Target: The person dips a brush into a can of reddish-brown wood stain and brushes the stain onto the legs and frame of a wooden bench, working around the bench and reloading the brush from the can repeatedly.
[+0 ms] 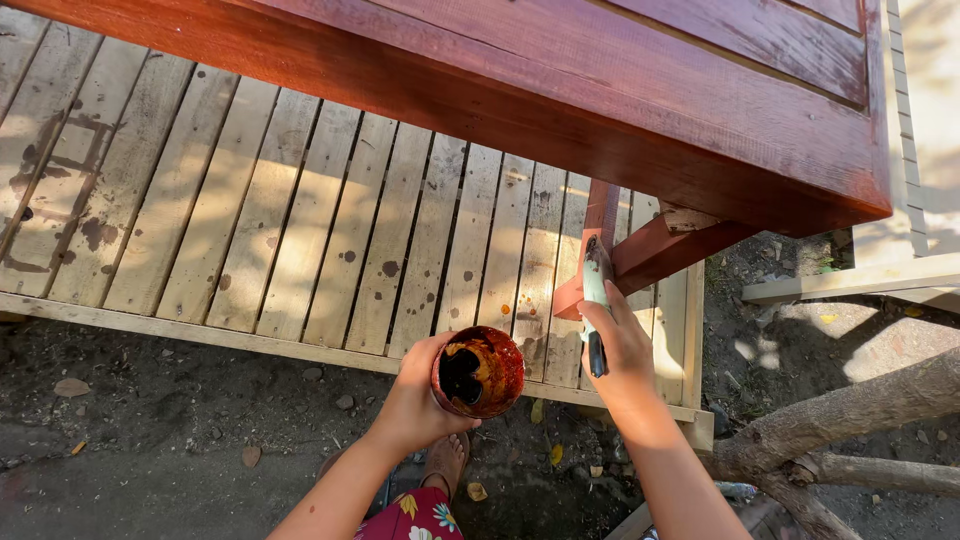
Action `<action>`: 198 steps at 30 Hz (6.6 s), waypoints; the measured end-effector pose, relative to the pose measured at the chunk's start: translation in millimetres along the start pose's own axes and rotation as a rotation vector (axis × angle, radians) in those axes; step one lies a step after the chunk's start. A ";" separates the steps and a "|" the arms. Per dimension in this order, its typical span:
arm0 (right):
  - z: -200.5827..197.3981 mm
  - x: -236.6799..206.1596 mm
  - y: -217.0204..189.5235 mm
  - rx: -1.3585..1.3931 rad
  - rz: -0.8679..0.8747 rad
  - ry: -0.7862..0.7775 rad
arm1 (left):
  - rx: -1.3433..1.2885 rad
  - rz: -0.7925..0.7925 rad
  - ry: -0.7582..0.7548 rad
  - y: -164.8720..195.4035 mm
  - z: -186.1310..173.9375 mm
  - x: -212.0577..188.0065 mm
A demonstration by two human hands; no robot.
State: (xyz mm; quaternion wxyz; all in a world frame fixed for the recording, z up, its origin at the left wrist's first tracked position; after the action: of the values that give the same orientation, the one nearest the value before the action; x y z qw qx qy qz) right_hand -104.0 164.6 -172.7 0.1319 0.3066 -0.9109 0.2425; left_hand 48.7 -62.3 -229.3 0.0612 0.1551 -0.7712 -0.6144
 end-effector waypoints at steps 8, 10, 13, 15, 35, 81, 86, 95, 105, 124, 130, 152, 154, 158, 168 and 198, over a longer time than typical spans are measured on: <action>25.7 60.3 -17.2 -0.185 0.068 -0.032 | 0.039 0.046 0.013 4.5 -10.5 10.4; 31.0 68.6 -20.4 -0.194 0.152 -0.100 | 0.046 0.064 0.036 2.3 -13.0 13.4; 20.6 49.2 -38.1 -0.178 0.188 -0.046 | 0.037 0.077 0.071 -0.4 -20.2 15.8; 17.8 38.5 -50.5 -0.206 0.098 -0.018 | -0.001 0.079 0.071 -3.2 -27.1 16.9; 138.0 134.9 25.6 -0.421 0.152 0.018 | -0.167 0.269 0.085 -87.8 -19.5 110.7; 160.4 -71.8 -132.4 0.113 0.036 0.614 | -0.332 0.570 -0.315 -236.2 -12.6 147.7; 188.1 -77.4 -134.6 0.430 0.295 0.597 | -0.456 0.765 -0.339 -239.0 -15.3 135.8; 266.7 -72.0 -121.0 0.386 0.531 0.448 | -0.412 0.953 -0.239 -236.6 -20.9 120.4; 278.7 -81.9 -88.9 0.571 0.675 0.191 | -0.520 0.919 -0.349 -250.5 -5.6 115.1; 249.2 -96.7 -94.2 0.462 0.311 0.361 | -0.262 1.106 -0.247 -259.5 7.2 122.4; 231.6 -105.7 -111.5 0.050 0.158 0.370 | -0.375 0.924 -0.303 -257.7 12.9 124.5; 211.1 -111.8 -134.5 0.117 0.173 0.603 | -0.477 0.572 -0.349 -245.0 -1.0 129.9; 202.3 -109.8 -136.0 0.077 0.157 0.671 | -0.352 0.550 -0.260 -247.4 -5.2 134.0; 189.7 -96.1 -150.8 -0.248 -0.178 0.680 | -0.358 0.539 -0.253 -249.3 -6.3 135.4; 220.6 -22.5 -95.2 -1.224 -0.453 0.432 | -0.300 0.657 -0.188 -254.3 0.7 137.4; 230.5 33.1 -63.5 -0.931 0.084 0.154 | -0.291 0.543 -0.212 -252.8 -6.4 134.5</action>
State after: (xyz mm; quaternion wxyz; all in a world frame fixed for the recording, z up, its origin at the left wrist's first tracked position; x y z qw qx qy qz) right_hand -111.3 -16.4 -332.3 0.3127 0.1591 -0.9219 -0.1643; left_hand -35.0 -160.3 -485.1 0.1638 -0.1313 -0.6907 -0.6920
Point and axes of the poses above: each hand's wrist, its own x-axis towards the middle knuckle, its own z-axis out of the palm, y = z × x, the point moved 6 cm from there along x, towards the middle knuckle, and after that the axes turned 7 degrees about y, right-handed, at the moved point
